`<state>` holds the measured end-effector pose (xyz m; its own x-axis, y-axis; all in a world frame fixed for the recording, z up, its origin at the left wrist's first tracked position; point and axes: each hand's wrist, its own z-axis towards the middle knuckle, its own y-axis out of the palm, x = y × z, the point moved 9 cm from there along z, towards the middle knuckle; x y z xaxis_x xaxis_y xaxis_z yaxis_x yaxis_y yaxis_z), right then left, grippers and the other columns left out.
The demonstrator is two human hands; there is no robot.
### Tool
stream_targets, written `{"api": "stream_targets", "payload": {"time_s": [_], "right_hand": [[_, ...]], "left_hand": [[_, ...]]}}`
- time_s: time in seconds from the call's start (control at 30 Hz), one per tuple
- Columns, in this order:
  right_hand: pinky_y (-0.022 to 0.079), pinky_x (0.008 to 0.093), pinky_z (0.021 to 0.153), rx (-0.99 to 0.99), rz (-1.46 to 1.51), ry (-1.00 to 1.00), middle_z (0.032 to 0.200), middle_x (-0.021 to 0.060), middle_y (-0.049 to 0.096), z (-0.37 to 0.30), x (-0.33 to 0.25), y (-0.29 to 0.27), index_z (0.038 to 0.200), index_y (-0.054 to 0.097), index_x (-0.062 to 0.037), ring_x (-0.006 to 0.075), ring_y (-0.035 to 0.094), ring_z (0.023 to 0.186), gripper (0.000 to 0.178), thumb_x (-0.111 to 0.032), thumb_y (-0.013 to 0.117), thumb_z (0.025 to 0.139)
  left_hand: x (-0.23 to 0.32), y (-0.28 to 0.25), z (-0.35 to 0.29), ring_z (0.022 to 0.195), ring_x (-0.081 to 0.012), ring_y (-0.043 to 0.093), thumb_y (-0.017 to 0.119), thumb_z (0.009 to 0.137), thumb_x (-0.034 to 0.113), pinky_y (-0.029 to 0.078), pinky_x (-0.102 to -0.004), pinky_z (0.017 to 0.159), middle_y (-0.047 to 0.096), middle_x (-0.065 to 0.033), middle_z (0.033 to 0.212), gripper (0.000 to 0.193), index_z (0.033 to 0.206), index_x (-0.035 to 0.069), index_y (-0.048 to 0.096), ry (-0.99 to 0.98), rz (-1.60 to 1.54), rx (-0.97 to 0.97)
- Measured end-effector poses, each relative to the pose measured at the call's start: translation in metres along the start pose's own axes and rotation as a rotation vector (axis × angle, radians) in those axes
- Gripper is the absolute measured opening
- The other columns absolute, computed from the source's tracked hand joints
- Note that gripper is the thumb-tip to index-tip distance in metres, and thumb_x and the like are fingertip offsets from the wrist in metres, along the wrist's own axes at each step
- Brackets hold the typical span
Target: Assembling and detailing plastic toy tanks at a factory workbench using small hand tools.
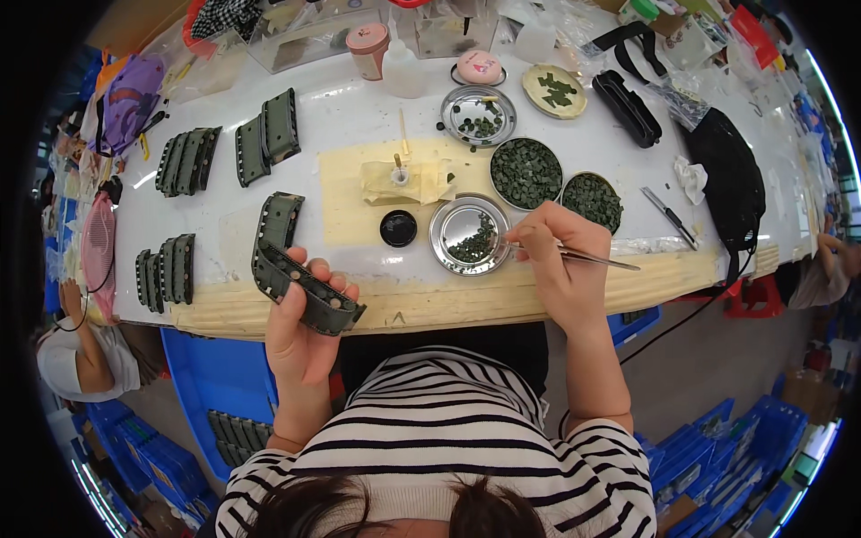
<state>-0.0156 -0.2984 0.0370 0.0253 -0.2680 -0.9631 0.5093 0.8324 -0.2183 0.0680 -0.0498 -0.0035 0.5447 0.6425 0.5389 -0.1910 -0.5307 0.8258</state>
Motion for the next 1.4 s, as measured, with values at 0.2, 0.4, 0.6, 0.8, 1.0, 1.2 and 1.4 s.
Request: {"api": "stream_targets", "payload": {"time_s": [0.2,0.4,0.6,0.8,1.0,1.2,1.4], "right_hand": [[0.044,0.0219,0.057,0.001,-0.085,0.008,0.074,0.0033,0.066,0.016,0.011,0.008,0.092,0.068,0.0038,0.0062,0.055,0.063,0.013,-0.008,0.065,0.087],[0.042,0.026,0.055,-0.024,-0.282,-0.132,0.07,0.0075,0.062,0.015,0.008,0.016,0.087,0.066,0.0024,0.0132,0.054,0.059,0.018,-0.015,0.064,0.09],[0.043,0.0277,0.055,-0.026,-0.3,-0.161,0.071,0.0087,0.062,0.016,0.005,0.017,0.085,0.065,0.0016,0.0165,0.054,0.059,0.018,-0.015,0.064,0.09],[0.043,0.0289,0.055,-0.016,-0.306,-0.211,0.071,0.0094,0.062,0.015,0.006,0.018,0.085,0.065,0.0021,0.0188,0.055,0.059,0.018,-0.015,0.064,0.09],[0.044,0.0299,0.056,-0.023,-0.323,-0.222,0.072,0.0098,0.062,0.015,0.003,0.02,0.084,0.064,0.002,0.0206,0.056,0.06,0.017,-0.014,0.064,0.089],[0.045,0.0304,0.057,-0.014,-0.351,-0.27,0.073,0.0101,0.063,0.013,-0.001,0.019,0.083,0.065,0.0015,0.0213,0.057,0.061,0.015,-0.013,0.065,0.089],[0.046,0.0288,0.058,-0.014,-0.305,-0.266,0.075,0.0103,0.064,0.011,-0.001,0.017,0.086,0.066,0.0017,0.0191,0.058,0.063,0.014,-0.011,0.063,0.089]], "left_hand": [[-0.005,0.001,0.001,0.102,-0.0262,0.064,0.059,0.091,0.003,0.053,-0.0437,0.092,0.055,-0.0178,0.119,0.055,0.139,0.003,0.034,-0.065,0.215,0.118],[0.006,0.01,0.001,0.1,-0.0282,0.065,0.056,0.092,0.003,0.056,-0.0405,0.087,0.051,-0.0203,0.124,0.068,0.147,0.014,0.018,0.019,0.324,0.093],[0.001,0.011,-0.002,0.104,-0.0298,0.063,0.051,0.096,0.006,0.056,-0.0409,0.088,0.048,-0.0187,0.13,0.042,0.135,0.008,0.034,0.017,0.341,0.068],[0.002,0.006,-0.001,0.106,-0.0299,0.062,0.045,0.1,0.014,0.055,-0.0409,0.089,0.046,-0.0182,0.132,0.017,0.109,0.001,0.05,0.025,0.327,0.019],[0.0,0.009,-0.001,0.107,-0.0303,0.062,0.043,0.101,0.016,0.055,-0.0416,0.091,0.046,-0.0178,0.131,0.017,0.101,0.001,0.051,0.016,0.33,-0.005],[0.001,0.011,0.0,0.102,-0.0312,0.065,0.043,0.101,0.021,0.058,-0.0413,0.085,0.048,-0.0208,0.13,0.019,0.097,0.003,0.049,0.041,0.411,0.061],[-0.006,0.016,0.002,0.105,-0.0302,0.063,0.042,0.101,0.02,0.055,-0.0419,0.089,0.047,-0.0189,0.13,0.019,0.098,0.002,0.049,-0.015,0.392,0.004]]}}
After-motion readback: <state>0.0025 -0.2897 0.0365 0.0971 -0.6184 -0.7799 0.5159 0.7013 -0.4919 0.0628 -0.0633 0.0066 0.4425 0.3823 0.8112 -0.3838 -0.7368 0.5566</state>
